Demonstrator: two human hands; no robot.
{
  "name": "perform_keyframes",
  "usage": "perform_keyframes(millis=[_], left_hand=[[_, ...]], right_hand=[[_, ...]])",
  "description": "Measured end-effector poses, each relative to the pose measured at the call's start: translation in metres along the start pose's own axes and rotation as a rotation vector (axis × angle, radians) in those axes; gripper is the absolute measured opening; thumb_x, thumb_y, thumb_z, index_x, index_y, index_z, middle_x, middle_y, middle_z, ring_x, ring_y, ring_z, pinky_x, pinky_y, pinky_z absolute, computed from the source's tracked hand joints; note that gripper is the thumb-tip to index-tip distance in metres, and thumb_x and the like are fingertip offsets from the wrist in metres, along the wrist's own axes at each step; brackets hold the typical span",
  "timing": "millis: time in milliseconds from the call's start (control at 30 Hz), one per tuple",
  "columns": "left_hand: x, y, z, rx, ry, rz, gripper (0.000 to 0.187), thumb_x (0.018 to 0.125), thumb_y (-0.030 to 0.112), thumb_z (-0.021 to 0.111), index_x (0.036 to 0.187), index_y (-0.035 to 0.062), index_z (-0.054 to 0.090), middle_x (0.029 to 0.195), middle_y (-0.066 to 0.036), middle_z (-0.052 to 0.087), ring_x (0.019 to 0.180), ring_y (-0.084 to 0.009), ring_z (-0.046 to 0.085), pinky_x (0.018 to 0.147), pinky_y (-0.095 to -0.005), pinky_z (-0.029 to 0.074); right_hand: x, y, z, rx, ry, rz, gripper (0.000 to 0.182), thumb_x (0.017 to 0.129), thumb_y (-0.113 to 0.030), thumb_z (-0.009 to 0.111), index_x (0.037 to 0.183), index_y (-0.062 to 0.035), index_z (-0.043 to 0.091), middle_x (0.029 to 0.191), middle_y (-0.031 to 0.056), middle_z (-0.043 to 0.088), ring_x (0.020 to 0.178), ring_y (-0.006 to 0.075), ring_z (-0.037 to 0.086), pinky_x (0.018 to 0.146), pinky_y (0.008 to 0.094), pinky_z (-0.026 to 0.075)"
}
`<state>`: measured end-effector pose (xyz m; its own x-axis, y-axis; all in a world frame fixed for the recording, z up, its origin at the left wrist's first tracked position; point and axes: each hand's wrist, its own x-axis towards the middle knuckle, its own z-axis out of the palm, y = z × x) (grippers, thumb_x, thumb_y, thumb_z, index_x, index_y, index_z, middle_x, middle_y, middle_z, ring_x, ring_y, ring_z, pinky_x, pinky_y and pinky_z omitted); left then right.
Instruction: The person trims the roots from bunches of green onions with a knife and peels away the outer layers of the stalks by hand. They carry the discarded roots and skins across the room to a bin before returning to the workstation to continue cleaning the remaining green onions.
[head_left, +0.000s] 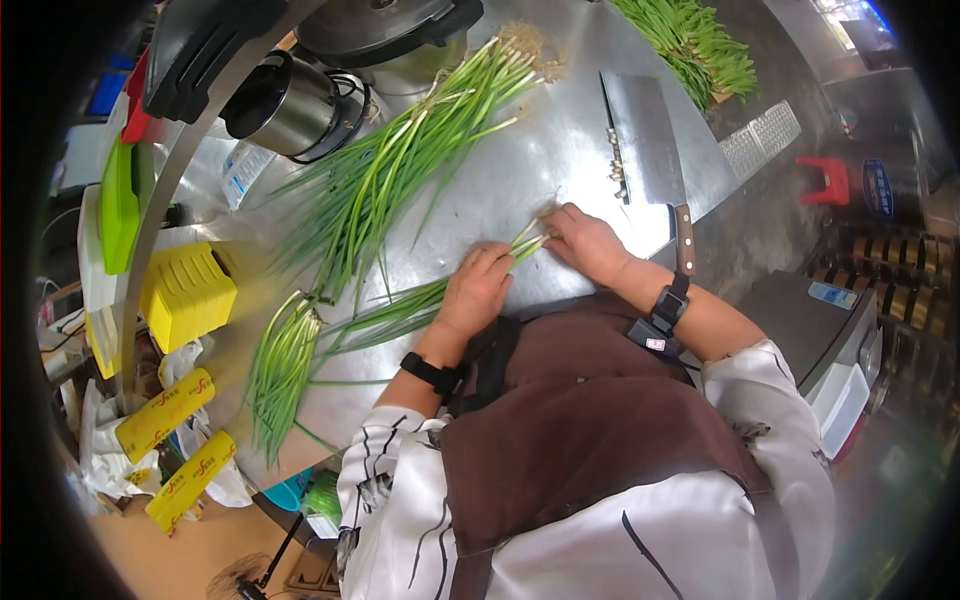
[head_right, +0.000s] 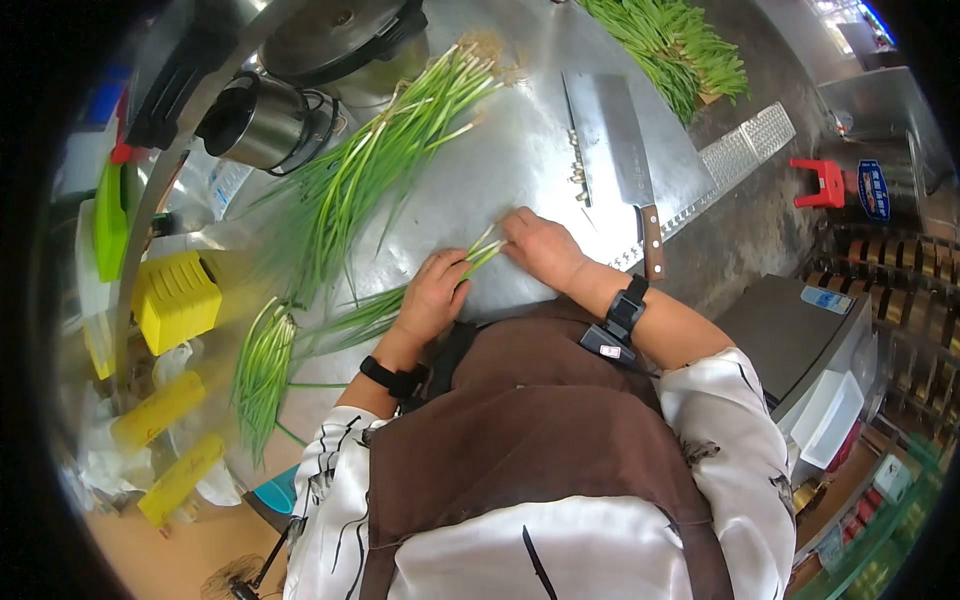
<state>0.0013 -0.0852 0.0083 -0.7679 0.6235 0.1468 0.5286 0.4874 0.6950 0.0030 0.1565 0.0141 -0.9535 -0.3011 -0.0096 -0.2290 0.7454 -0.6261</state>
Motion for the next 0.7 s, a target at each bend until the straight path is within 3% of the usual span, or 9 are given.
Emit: perform_keyframes(millis=[433, 700], left_hand=[[0.014, 0.007, 0.005, -0.007, 0.046, 0.013, 0.039, 0.077, 0.001, 0.070, 0.116, -0.0010, 0.064, 0.118, -0.016, 0.060, 0.112, -0.0360, 0.055, 0.098, -0.0441, 0.046], [0.021, 0.003, 0.013, 0.080, 0.137, 0.030, 0.026, 0.077, -0.001, 0.064, 0.103, 0.0009, 0.068, 0.105, -0.010, 0.063, 0.103, -0.0317, 0.057, 0.091, -0.0405, 0.049]], right_hand=[[0.012, 0.005, 0.002, 0.090, 0.003, 0.078, 0.031, 0.087, -0.015, 0.067, 0.115, -0.0047, 0.059, 0.104, 0.0167, 0.063, 0.090, 0.0378, 0.064, 0.077, 0.0446, 0.054], [0.012, 0.012, 0.007, -0.001, 0.036, -0.042, 0.025, 0.086, -0.015, 0.066, 0.110, -0.0077, 0.068, 0.095, 0.0108, 0.060, 0.083, 0.0320, 0.065, 0.073, 0.0415, 0.055]])
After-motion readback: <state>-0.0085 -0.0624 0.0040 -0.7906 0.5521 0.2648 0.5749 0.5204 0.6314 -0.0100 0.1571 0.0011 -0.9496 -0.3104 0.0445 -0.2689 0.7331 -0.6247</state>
